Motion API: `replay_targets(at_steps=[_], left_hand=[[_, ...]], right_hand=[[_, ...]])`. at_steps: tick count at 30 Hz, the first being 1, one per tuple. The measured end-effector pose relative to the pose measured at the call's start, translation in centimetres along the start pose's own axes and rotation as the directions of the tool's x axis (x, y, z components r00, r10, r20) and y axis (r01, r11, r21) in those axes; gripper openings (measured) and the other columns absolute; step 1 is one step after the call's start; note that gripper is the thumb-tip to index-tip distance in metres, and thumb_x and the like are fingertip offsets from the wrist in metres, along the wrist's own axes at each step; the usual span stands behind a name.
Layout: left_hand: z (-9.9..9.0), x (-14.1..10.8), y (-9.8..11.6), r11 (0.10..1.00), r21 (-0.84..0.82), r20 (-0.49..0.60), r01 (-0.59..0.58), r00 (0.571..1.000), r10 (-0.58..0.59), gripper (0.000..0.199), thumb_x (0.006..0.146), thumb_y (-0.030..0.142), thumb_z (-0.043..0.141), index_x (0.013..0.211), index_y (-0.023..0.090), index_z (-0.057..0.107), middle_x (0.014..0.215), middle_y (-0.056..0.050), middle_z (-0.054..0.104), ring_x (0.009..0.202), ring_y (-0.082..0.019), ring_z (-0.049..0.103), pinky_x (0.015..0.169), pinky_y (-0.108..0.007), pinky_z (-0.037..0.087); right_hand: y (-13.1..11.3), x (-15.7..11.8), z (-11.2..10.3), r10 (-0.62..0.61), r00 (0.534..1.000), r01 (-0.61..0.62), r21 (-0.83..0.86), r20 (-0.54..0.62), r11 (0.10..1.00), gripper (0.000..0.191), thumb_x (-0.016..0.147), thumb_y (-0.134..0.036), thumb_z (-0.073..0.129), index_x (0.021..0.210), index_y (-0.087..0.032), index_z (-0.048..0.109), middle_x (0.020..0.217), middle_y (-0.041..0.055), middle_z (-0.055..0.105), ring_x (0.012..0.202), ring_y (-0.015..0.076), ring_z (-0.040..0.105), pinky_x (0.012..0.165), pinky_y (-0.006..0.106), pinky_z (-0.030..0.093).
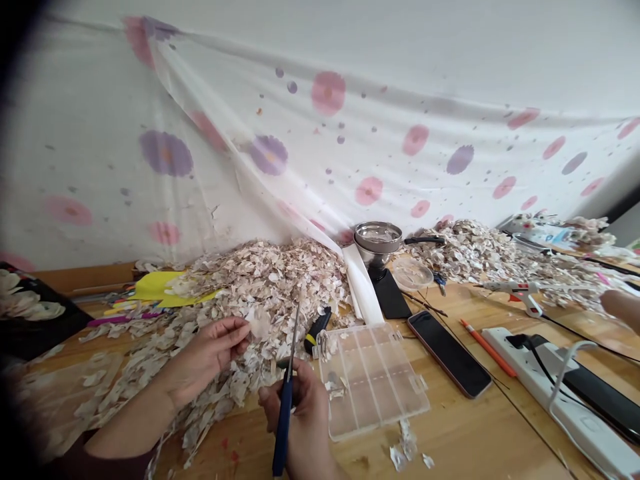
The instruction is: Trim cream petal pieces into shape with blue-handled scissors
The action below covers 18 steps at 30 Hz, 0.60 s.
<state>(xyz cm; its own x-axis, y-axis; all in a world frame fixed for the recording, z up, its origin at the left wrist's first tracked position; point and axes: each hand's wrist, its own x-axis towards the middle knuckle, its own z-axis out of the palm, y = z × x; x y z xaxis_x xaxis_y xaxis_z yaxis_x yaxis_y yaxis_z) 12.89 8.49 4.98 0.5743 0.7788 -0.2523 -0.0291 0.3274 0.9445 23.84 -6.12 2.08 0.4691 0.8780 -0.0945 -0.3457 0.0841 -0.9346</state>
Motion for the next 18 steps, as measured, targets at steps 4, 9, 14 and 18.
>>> replay_targets(at_steps=[4,9,14,18], left_hand=[[1.3,-1.6,-2.4,0.953,-0.245,-0.033,0.178,0.981,-0.192,0.033,0.055,0.037,0.088,0.069,0.016,0.066,0.059,0.004,0.057,0.054,-0.007,0.05,0.053,-0.018,0.042],[2.1,-3.1,-3.7,0.957,-0.21,0.049,0.199,0.98,-0.193,0.03,0.062,0.04,0.084,0.067,0.017,0.066,0.064,0.003,0.059,0.059,-0.009,0.05,0.058,-0.019,0.042],[2.3,-3.7,-3.2,0.99,0.028,0.149,0.139,0.979,-0.142,0.026,0.068,0.042,0.078,0.073,0.018,0.067,0.077,-0.002,0.066,0.078,-0.017,0.058,0.075,-0.026,0.044],[2.4,-3.9,-3.0,0.99,0.07,0.156,0.121,0.979,-0.13,0.025,0.066,0.04,0.078,0.074,0.019,0.068,0.079,-0.002,0.067,0.083,-0.02,0.06,0.078,-0.029,0.044]], right_hand=[[-0.5,0.4,0.0,-0.014,0.999,0.014,0.008,-0.036,1.0,0.047,0.063,-0.043,0.082,0.092,-0.018,0.056,0.057,-0.0044,0.061,0.04,0.0064,0.047,0.039,0.016,0.037],[-0.7,0.8,0.1,0.035,0.992,-0.029,0.053,-0.119,0.998,0.055,0.051,-0.037,0.088,0.092,-0.016,0.057,0.062,-0.0024,0.066,0.041,0.0091,0.053,0.04,0.019,0.041],[-0.6,1.1,-0.1,0.062,0.985,-0.049,0.089,-0.16,0.995,0.048,0.052,-0.027,0.085,0.089,-0.017,0.057,0.057,-0.0082,0.059,0.038,0.0072,0.05,0.036,0.017,0.039],[-0.4,1.1,-0.2,0.067,0.983,-0.054,0.081,-0.168,0.995,0.044,0.056,-0.025,0.082,0.09,-0.018,0.055,0.059,-0.0083,0.059,0.038,0.0065,0.049,0.036,0.017,0.04]])
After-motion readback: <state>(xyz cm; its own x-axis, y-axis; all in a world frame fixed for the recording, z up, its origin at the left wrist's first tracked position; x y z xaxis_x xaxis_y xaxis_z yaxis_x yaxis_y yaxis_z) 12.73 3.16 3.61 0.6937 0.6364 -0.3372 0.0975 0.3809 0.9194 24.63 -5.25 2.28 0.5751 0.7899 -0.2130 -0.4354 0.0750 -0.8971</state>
